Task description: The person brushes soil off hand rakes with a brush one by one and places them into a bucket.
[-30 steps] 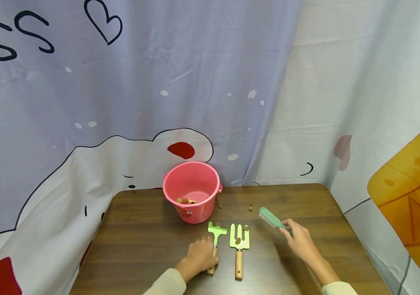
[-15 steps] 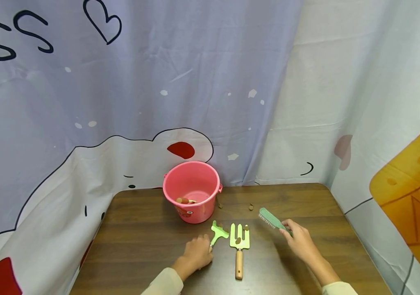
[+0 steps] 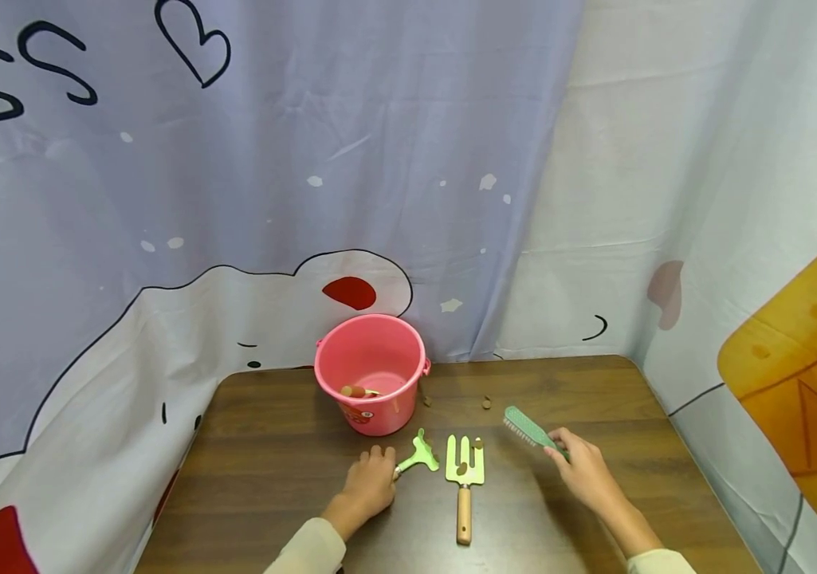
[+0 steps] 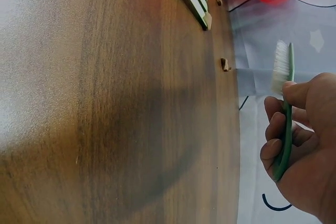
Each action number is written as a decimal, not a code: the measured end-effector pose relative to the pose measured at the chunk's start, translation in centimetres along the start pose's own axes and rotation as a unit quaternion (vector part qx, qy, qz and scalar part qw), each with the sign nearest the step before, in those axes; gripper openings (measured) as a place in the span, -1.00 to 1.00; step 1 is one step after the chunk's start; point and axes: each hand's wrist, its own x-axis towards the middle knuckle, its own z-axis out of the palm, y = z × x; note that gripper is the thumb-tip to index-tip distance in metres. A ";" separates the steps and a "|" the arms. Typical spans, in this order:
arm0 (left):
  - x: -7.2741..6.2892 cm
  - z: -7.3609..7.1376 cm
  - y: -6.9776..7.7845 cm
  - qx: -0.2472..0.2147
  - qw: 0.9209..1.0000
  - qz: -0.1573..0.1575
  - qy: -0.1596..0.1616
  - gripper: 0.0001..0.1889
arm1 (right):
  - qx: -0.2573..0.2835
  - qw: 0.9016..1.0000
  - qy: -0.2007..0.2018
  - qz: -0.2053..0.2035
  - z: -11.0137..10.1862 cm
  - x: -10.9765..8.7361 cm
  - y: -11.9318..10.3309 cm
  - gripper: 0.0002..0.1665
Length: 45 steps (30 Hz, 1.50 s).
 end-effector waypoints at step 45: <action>0.0 1.1 -1.7 0.053 0.989 0.035 0.132 -0.77 | 0.002 1.000 -0.012 -0.006 0.0 -0.4 0.1 -0.76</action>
